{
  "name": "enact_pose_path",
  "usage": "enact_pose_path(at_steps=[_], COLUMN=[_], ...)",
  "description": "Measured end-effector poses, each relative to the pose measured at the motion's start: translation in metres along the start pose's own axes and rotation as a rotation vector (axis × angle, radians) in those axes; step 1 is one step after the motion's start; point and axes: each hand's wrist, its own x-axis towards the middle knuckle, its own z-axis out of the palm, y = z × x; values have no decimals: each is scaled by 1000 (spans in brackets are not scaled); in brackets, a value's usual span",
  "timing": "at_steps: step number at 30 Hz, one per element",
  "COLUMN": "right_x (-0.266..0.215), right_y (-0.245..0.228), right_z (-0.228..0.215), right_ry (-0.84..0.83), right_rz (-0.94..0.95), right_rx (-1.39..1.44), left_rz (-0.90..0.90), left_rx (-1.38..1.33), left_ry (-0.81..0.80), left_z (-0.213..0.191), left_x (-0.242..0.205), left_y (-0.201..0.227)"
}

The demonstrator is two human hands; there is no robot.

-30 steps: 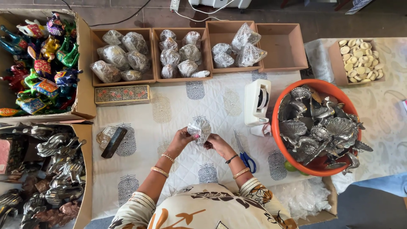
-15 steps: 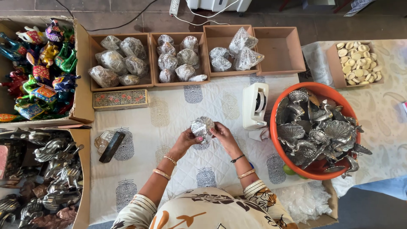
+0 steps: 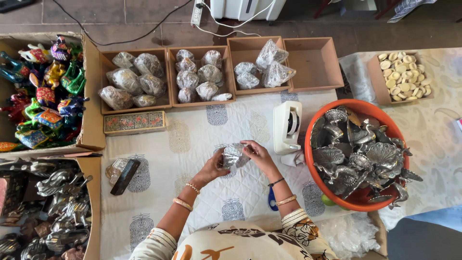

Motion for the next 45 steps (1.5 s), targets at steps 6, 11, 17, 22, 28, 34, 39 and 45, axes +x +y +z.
enact_pose_path(at_steps=[6,11,17,22,28,34,39,45], right_x=[-3,-7,7,47,119,207,262,305], right_y=[-53,-95,-103,-103,-151,-204,-211,-172], right_z=[-7,-5,0,-15,-59,-70,-65,-68], right_ry=[-114,-317,-164,-82,235,407,565,633], right_rz=[132,-93,-401,-432,-511,-643,-690,-633], right_rx=[-76,-30,-404,-390,-277,-392,-595,-850], left_rz=[-14,-58,-74,-42,179,271,214,205], left_rx=[-252,-503,-748,-858,715,1016,1052,1038], left_ry=[-80,-121,-221,-189,367,261,257,269], left_z=[-4,-19,-24,-31,-51,-46,-47,-47], left_x=[-4,5,10,20,-5,-31,-28,-26], left_y=[35,33,61,55,-17,-13,-15,-19])
